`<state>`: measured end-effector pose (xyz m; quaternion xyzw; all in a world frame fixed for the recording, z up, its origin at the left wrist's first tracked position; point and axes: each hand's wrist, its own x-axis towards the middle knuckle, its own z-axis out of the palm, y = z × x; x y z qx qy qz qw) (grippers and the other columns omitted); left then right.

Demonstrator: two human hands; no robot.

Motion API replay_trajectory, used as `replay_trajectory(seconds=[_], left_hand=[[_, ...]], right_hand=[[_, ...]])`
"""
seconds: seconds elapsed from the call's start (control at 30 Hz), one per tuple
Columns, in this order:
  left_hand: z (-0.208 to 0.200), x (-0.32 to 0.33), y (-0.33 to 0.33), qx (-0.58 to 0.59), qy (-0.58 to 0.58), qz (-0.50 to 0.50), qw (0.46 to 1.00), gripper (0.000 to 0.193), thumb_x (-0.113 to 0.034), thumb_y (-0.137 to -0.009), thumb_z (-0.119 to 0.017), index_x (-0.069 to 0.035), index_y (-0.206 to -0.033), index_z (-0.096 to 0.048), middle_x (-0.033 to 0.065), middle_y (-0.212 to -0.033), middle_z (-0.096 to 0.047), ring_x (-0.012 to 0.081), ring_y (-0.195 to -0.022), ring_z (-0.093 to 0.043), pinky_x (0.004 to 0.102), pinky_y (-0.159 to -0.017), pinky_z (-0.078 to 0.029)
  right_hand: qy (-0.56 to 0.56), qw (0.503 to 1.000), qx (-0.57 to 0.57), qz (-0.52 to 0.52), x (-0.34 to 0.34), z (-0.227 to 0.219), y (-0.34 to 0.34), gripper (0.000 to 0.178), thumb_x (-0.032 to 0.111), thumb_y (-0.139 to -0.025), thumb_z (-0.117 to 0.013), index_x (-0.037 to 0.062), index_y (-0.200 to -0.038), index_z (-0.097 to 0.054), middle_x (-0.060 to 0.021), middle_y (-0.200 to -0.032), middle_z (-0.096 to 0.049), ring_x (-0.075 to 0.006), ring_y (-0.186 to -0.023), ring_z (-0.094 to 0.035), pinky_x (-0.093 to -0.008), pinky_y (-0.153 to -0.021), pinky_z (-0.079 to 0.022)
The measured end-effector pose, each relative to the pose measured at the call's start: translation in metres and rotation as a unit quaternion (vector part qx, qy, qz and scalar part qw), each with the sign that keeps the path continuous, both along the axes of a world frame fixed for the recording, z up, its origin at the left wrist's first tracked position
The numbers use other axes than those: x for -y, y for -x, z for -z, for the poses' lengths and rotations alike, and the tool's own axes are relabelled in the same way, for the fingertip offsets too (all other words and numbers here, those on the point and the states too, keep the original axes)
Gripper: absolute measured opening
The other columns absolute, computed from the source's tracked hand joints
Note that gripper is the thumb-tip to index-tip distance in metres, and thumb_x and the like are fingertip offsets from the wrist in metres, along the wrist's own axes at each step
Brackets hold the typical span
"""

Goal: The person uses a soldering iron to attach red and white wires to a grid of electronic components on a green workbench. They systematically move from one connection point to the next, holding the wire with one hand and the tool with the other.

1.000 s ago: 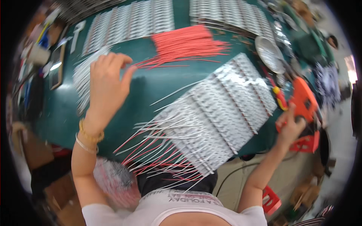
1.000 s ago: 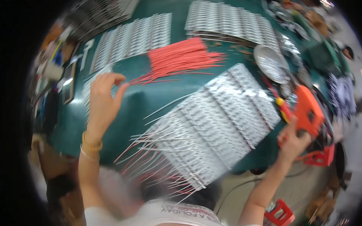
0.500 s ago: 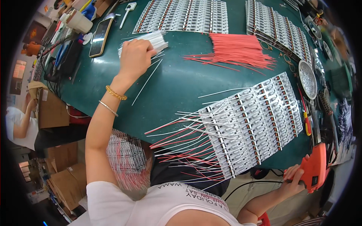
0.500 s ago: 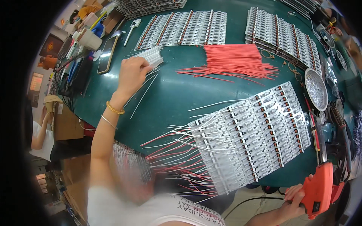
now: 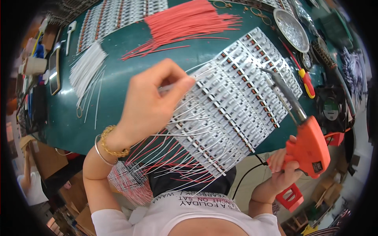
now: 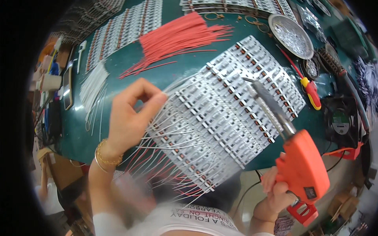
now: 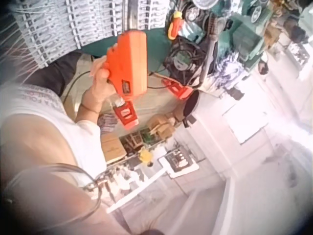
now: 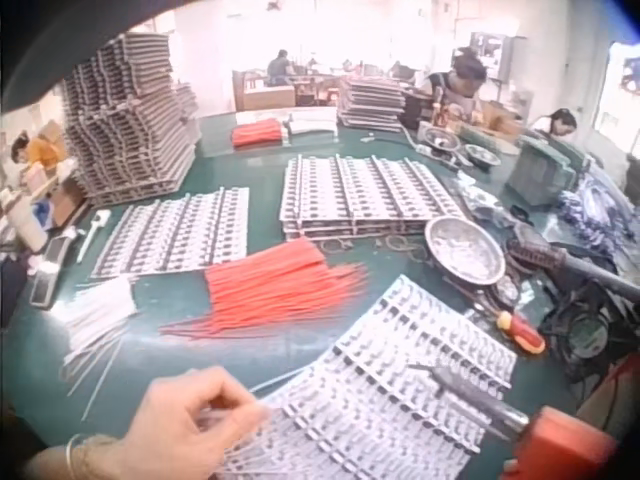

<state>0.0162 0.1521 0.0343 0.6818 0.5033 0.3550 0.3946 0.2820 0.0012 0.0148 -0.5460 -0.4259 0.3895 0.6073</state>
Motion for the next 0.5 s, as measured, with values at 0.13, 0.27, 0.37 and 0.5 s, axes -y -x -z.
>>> replay_trajectory(seconds=[0.13, 0.27, 0.37, 0.5], left_hand=[[0.014, -0.005, -0.027, -0.078, -0.039, 0.052, 0.995, 0.014, -0.008, -0.082, -0.066, -0.001, -0.075, -0.057, 0.0015, -0.067, -0.057, 0.0091, -0.064, -0.050, 0.0260, -0.062, -0.040], [0.021, -0.010, -0.036, -0.125, -0.058, 0.031, 0.990, 0.014, -0.011, -0.080, -0.068, -0.002, -0.074, -0.059, 0.0038, -0.065, -0.058, 0.0135, -0.063, -0.048, 0.0282, -0.060, -0.040], [0.022, -0.011, -0.035, -0.117, -0.031, 0.026, 0.992, 0.014, -0.011, -0.080, -0.068, -0.002, -0.074, -0.060, 0.0039, -0.065, -0.059, 0.0140, -0.064, -0.047, 0.0281, -0.058, -0.040], [0.023, -0.013, -0.035, -0.112, -0.028, 0.033, 0.993, 0.014, -0.011, -0.079, -0.068, -0.002, -0.073, -0.059, 0.0038, -0.065, -0.059, 0.0140, -0.063, -0.047, 0.0277, -0.056, -0.039]], right_hand=[[0.029, 0.999, 0.009, -0.011, -0.001, 0.001, -0.002, 0.077, 0.051, -0.086, -0.058, -0.0126, -0.125, -0.038, 0.0010, -0.049, -0.042, -0.0079, -0.038, -0.040, -0.0219, -0.040, -0.036], [0.048, 0.998, 0.049, -0.007, -0.009, -0.004, 0.005, 0.080, 0.053, -0.085, -0.058, -0.0138, -0.123, -0.039, 0.0012, -0.048, -0.042, -0.0078, -0.037, -0.040, -0.0220, -0.040, -0.037], [0.090, 0.994, 0.063, -0.008, -0.014, -0.007, 0.008, 0.080, 0.054, -0.084, -0.059, -0.0146, -0.121, -0.040, 0.0010, -0.047, -0.043, -0.0080, -0.037, -0.040, -0.0221, -0.040, -0.037], [0.108, 0.991, 0.080, 0.015, -0.017, -0.001, 0.007, 0.076, 0.051, -0.084, -0.061, -0.0146, -0.117, -0.042, 0.0007, -0.048, -0.044, -0.0084, -0.036, -0.040, -0.0223, -0.039, -0.036]])
